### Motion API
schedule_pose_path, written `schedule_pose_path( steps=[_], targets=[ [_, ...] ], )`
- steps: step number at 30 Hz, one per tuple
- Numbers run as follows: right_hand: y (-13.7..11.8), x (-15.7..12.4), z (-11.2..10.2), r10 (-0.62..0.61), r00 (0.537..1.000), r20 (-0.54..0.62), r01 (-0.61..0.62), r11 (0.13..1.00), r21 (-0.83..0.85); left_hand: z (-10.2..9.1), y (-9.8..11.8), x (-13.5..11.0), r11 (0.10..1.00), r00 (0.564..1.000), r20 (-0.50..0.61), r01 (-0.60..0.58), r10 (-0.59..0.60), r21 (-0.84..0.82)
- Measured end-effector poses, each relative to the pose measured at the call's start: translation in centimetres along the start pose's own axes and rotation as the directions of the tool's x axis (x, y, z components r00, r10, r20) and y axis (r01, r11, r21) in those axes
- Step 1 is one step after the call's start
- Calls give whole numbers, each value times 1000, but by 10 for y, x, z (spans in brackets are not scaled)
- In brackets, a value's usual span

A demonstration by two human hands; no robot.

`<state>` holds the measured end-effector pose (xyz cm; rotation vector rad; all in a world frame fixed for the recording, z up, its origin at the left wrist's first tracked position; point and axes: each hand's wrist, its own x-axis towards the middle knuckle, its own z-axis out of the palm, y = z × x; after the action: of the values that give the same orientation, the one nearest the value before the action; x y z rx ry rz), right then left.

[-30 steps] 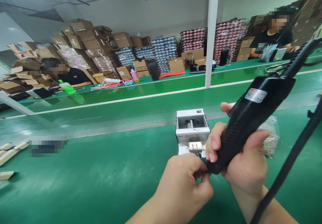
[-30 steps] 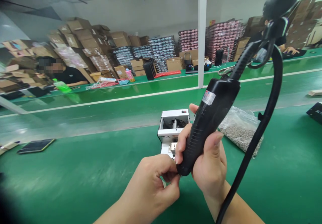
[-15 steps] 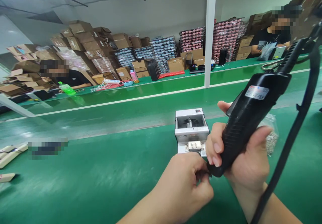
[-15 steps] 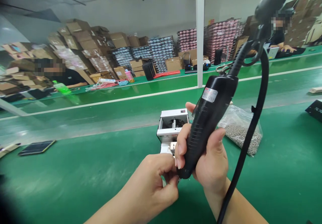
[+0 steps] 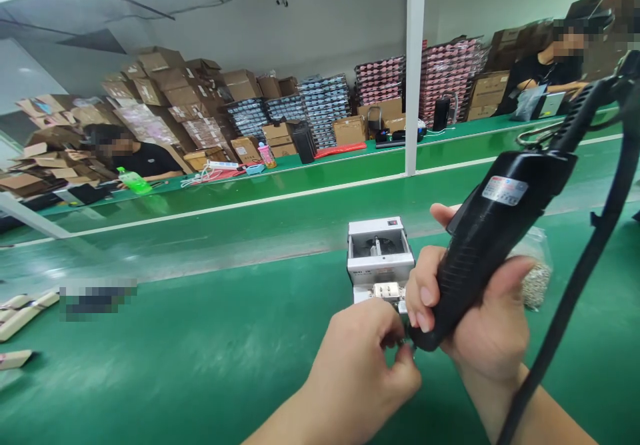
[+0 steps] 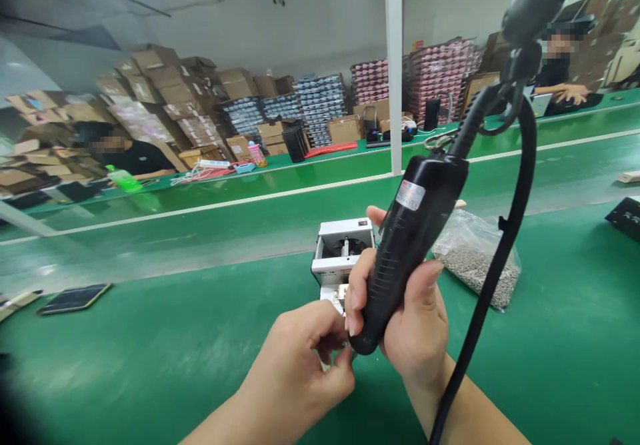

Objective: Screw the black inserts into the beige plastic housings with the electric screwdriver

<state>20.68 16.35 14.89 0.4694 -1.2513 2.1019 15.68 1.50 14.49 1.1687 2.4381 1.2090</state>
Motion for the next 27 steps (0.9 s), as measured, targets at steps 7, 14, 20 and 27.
schedule_pose_path(
  steps=[7, 14, 20, 27],
  targets=[
    [-1, 2, -4, -17, 998, -68, 16, 1000, -14, -21, -1, -6, 997, 999, -28, 16, -18, -70],
    [-4, 3, -1, 8, 999, -40, -7, 1000, 28, -12, 1, -5, 994, 999, 37, 13, -9, -111],
    [-12, 4, 1, 59, 998, -36, -56, 996, 76, -26, 17, 6, 976, 919, 366, -74, 146, -203],
    [-13, 3, -2, 59, 998, -26, -56, 993, 105, -27, 13, 11, 979, 887, 442, -52, 135, -196]
  ],
)
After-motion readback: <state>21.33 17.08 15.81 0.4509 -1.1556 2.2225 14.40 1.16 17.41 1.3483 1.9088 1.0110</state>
